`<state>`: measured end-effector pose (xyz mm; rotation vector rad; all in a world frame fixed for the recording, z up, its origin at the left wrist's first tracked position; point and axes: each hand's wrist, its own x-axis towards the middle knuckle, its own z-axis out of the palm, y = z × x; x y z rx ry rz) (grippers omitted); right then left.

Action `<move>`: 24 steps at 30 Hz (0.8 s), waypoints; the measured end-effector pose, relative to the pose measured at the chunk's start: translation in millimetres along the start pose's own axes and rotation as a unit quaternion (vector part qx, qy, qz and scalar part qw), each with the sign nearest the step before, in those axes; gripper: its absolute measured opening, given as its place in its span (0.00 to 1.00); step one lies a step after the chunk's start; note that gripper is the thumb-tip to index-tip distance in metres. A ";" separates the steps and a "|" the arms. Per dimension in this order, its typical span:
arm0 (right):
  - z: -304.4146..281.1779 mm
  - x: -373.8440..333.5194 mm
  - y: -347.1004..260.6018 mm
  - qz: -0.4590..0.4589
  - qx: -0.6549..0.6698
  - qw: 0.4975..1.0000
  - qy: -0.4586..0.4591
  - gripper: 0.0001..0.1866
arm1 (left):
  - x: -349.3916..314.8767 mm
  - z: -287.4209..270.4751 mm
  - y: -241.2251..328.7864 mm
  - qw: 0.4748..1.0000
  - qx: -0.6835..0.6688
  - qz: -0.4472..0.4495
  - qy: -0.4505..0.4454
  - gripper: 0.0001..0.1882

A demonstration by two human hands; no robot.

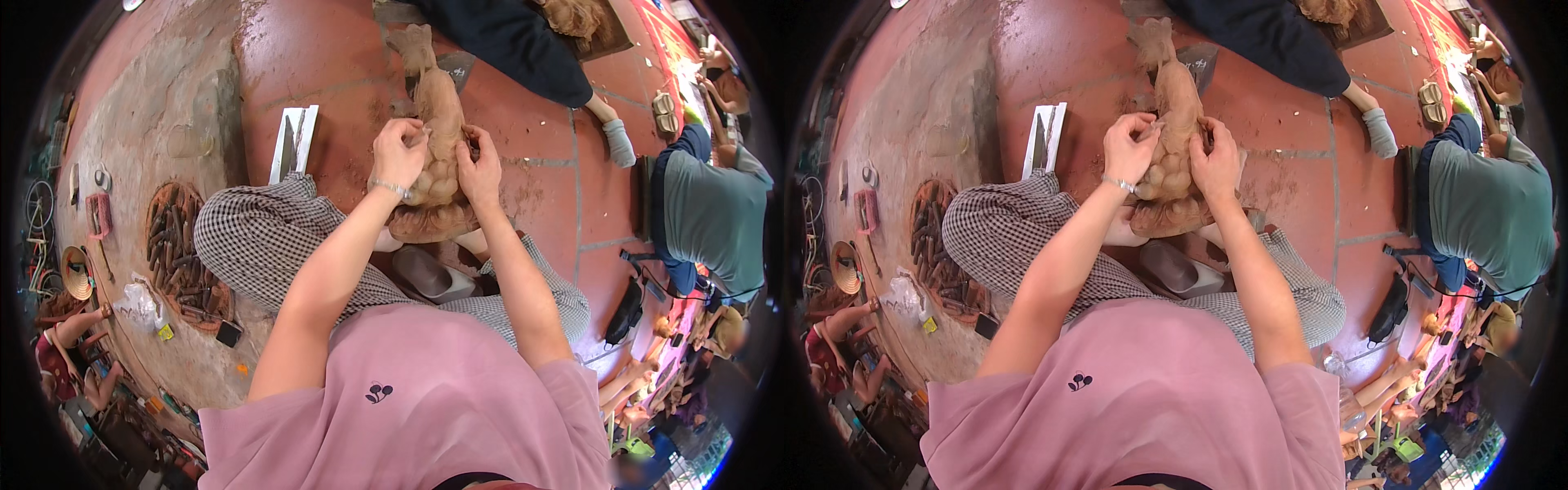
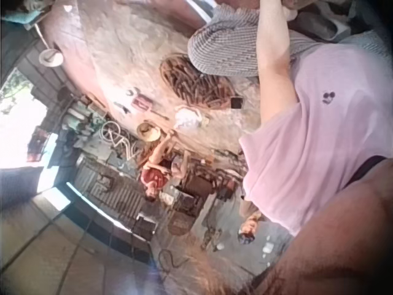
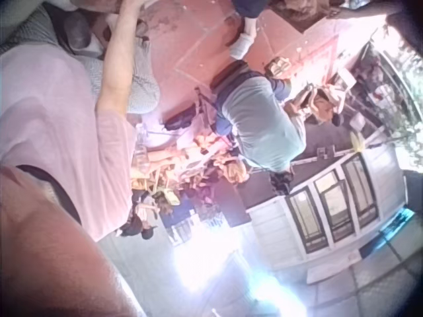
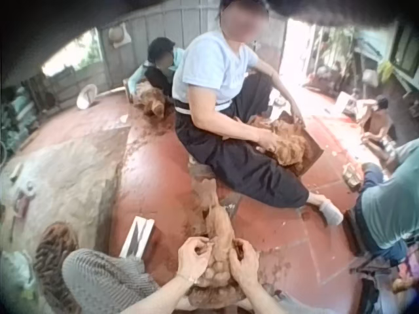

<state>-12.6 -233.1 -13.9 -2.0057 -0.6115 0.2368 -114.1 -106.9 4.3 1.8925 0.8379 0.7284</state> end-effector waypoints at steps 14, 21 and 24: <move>-1.3 -1.9 -0.1 0.006 -0.007 1.000 -0.003 0.17 | 0.1 3.7 0.4 0.998 0.037 -0.054 0.011 0.07; -2.5 -0.2 -4.2 0.004 -0.011 1.000 -0.006 0.18 | 0.6 7.0 -4.0 0.999 0.042 0.012 0.028 0.09; -2.8 -1.4 -4.3 0.019 -0.003 1.000 -0.011 0.18 | 3.8 9.0 -6.9 0.998 0.062 0.004 0.007 0.09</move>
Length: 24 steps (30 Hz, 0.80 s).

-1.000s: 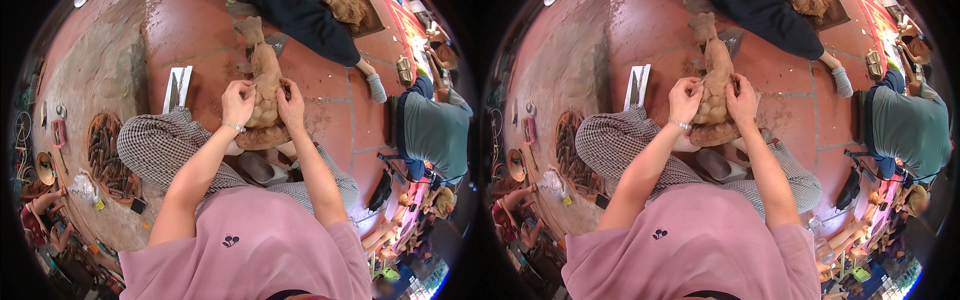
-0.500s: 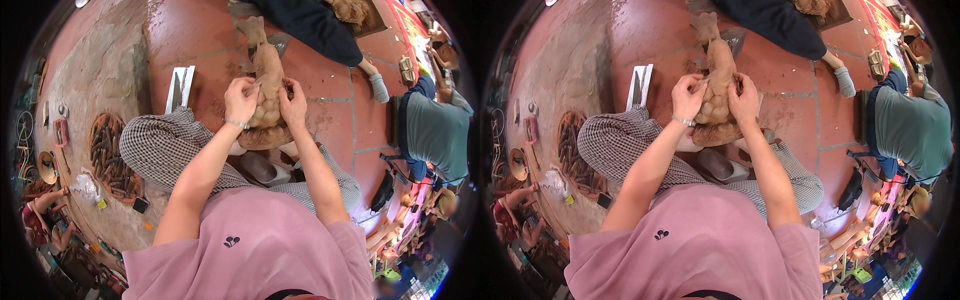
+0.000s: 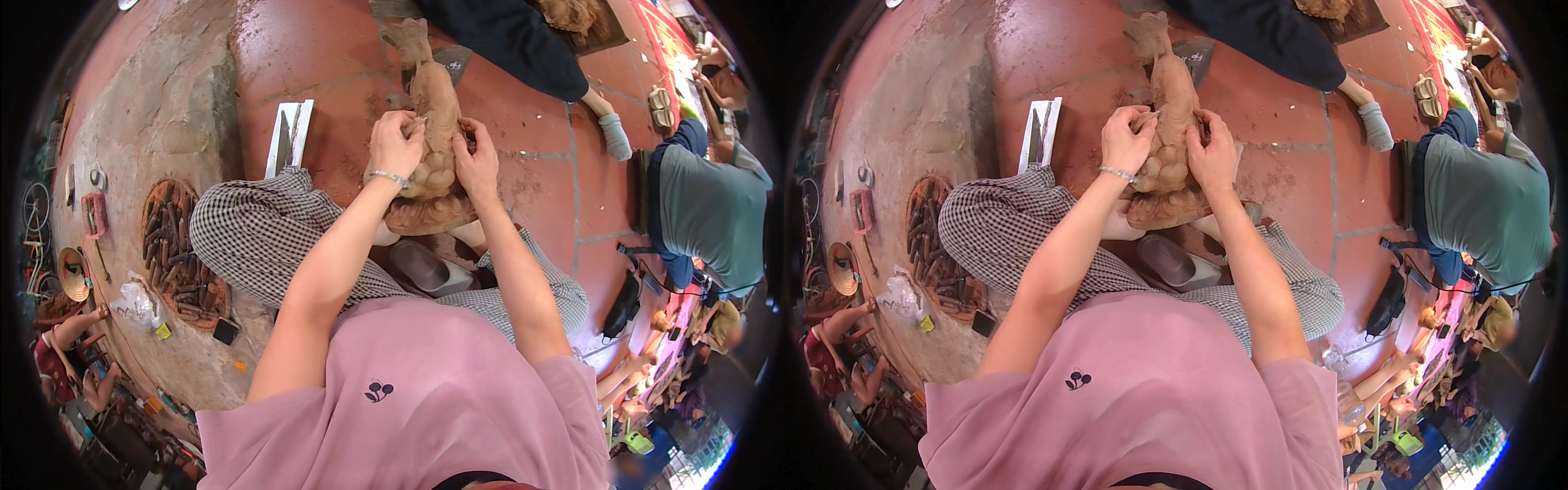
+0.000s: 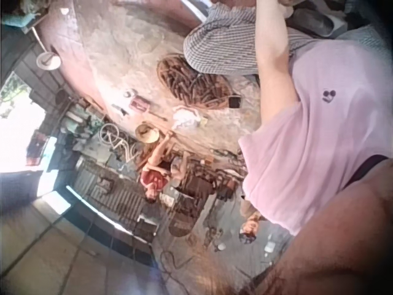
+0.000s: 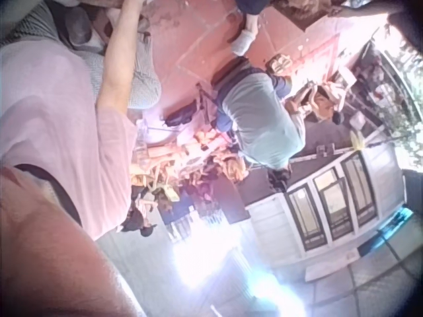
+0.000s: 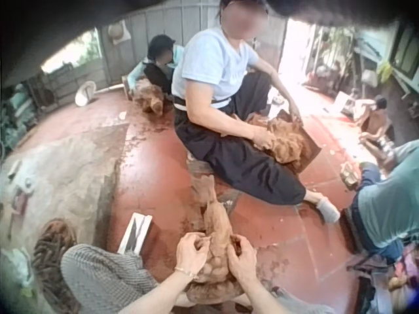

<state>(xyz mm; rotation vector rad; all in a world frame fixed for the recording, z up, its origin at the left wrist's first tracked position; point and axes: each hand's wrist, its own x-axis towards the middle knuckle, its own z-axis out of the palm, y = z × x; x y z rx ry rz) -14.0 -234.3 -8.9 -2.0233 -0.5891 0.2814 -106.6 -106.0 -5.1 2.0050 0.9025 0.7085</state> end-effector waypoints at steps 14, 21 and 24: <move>4.8 2.0 11.1 -0.032 0.063 0.997 -0.027 0.17 | -23.6 -56.1 -8.3 0.920 -0.360 -0.150 -0.035 0.05; 2.7 1.8 14.9 -0.005 0.148 0.987 -0.060 0.17 | -21.2 -40.8 -22.1 0.917 -0.329 -0.177 -0.143 0.09; 0.3 2.9 17.6 0.008 0.129 0.989 -0.065 0.16 | -20.5 -30.2 -35.3 0.918 -0.367 -0.103 -0.114 0.11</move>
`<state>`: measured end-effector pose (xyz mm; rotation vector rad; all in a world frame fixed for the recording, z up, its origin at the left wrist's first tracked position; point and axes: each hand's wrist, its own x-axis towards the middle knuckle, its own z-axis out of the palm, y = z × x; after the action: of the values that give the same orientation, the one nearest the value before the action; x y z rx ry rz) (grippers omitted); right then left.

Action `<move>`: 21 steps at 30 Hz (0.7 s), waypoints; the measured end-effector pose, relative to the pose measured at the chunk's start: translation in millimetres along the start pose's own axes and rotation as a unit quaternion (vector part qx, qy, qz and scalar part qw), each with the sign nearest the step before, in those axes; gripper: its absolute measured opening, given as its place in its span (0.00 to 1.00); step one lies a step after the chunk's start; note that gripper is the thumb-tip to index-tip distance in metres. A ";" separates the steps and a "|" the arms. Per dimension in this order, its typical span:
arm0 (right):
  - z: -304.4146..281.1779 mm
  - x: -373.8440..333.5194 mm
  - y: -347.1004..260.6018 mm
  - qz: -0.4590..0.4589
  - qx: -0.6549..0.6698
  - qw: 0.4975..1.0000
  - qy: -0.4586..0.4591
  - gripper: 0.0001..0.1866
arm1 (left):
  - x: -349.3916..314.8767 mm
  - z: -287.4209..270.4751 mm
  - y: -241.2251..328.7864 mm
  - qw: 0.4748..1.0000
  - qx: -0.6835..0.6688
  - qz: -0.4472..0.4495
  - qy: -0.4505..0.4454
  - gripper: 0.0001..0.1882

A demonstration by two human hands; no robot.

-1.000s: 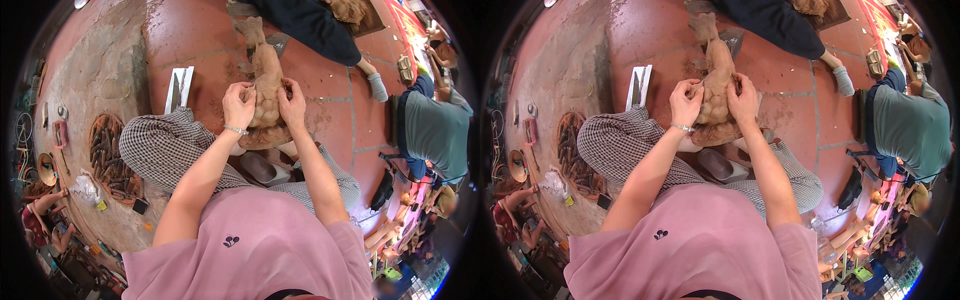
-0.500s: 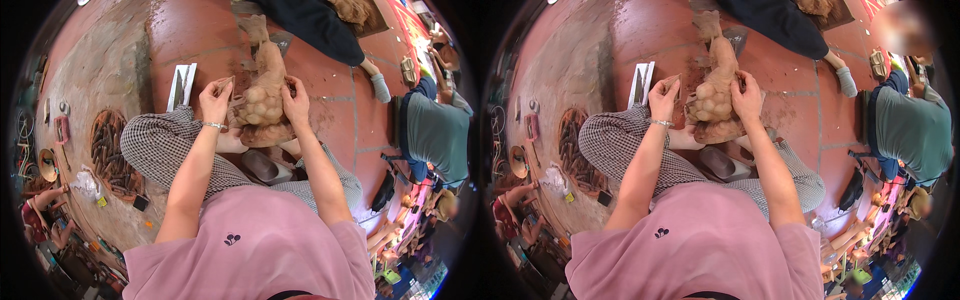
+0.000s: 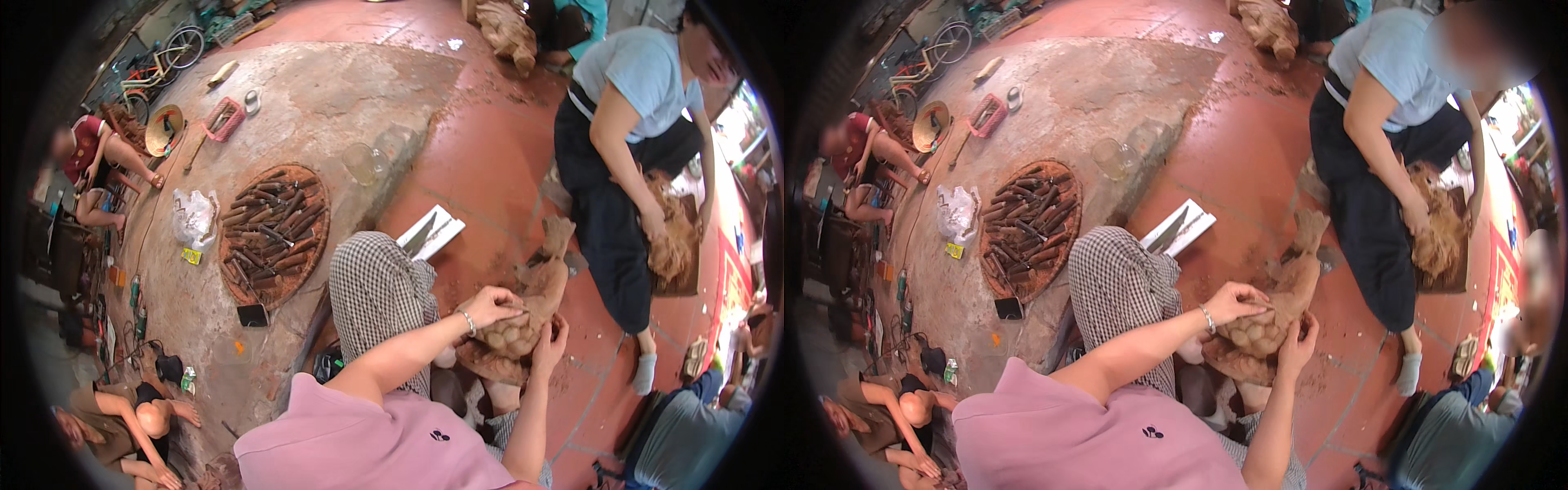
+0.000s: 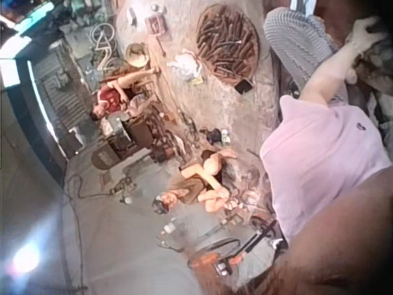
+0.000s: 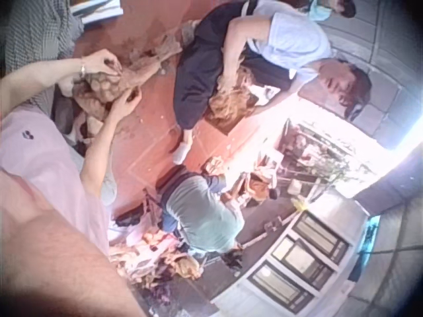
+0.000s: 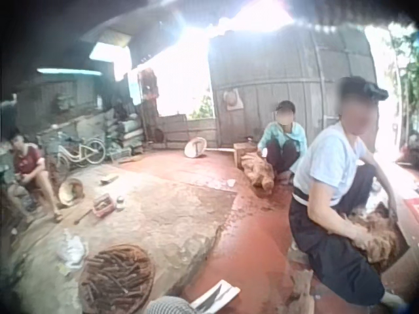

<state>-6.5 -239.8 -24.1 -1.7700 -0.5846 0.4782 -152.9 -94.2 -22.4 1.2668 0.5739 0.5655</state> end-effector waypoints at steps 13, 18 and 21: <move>2.9 3.5 5.6 -0.022 -0.035 0.999 0.011 0.17 | 3.7 -0.4 -2.3 0.999 0.027 -0.014 -0.017 0.07; -3.1 5.8 12.6 -0.005 -0.026 1.000 -0.006 0.17 | 13.7 10.1 -6.6 0.999 0.008 -0.022 -0.039 0.07; -3.6 2.9 7.9 -0.005 -0.007 1.000 -0.008 0.17 | 2.6 0.7 0.7 0.998 -0.027 -0.009 -0.058 0.05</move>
<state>-0.9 -242.5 -30.9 -1.7763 -0.6095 0.4832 -150.6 -92.7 -21.8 1.2337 0.4689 0.4865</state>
